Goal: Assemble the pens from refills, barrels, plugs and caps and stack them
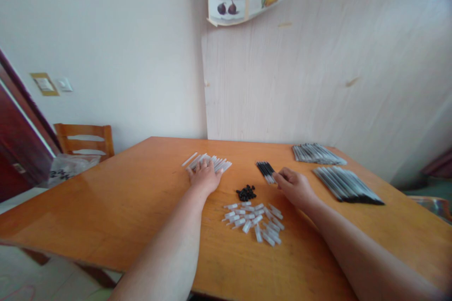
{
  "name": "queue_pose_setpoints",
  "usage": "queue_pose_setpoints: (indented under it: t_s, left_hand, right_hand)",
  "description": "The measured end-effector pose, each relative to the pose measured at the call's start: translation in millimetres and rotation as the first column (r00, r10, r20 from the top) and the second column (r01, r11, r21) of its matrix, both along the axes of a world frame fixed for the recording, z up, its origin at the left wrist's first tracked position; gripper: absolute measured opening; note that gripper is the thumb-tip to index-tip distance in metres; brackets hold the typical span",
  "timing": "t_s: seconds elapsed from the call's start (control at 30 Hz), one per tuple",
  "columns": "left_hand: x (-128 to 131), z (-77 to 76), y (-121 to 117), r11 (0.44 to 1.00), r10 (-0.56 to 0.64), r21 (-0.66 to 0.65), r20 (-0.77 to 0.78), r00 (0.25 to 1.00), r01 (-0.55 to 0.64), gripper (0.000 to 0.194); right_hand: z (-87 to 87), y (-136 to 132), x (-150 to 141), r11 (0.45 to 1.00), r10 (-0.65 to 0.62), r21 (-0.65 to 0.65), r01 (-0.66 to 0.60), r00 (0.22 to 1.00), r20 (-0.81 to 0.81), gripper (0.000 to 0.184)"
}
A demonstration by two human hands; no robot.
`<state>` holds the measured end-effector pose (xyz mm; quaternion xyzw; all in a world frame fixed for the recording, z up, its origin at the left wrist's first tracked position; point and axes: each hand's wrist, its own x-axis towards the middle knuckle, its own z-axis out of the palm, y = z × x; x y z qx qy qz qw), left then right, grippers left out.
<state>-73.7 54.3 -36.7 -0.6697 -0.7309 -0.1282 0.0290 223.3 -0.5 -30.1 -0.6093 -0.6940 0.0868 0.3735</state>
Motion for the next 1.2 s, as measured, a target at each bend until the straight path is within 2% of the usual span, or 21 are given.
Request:
queue_pose_setpoints:
  t_s: [0.2, 0.4, 0.73, 1.03, 1.2]
  left_hand:
    - [5, 15.1, -13, 0.982, -0.045, 0.181, -0.033, 0.998, 0.050, 0.038]
    - [11, 18.3, -19, 0.987, -0.094, 0.125, -0.033, 0.995, 0.097, 0.023]
    - [13, 16.8, -18, 0.989, -0.119, 0.089, -0.036, 0.992, 0.122, 0.022]
    - [17, 21.5, -21, 0.991, -0.106, 0.068, -0.110, 0.988, 0.114, 0.022]
    - [15, 23.9, -22, 0.984, -0.140, 0.106, -0.058, 0.989, 0.145, 0.022]
  right_hand:
    - [0.0, -1, 0, 1.000, 0.007, -0.004, -0.007, 1.000, -0.005, 0.034]
    - [-0.7, 0, 1, 1.000, 0.003, -0.003, -0.003, 1.000, 0.001, 0.035]
    - [0.3, 0, -1, 1.000, 0.008, -0.004, -0.008, 1.000, -0.001, 0.035]
    - [0.4, 0, 0, 1.000, 0.012, -0.002, -0.012, 1.000, 0.004, 0.034]
    - [0.9, 0, 0, 1.000, 0.010, 0.008, -0.010, 1.000, -0.006, 0.034]
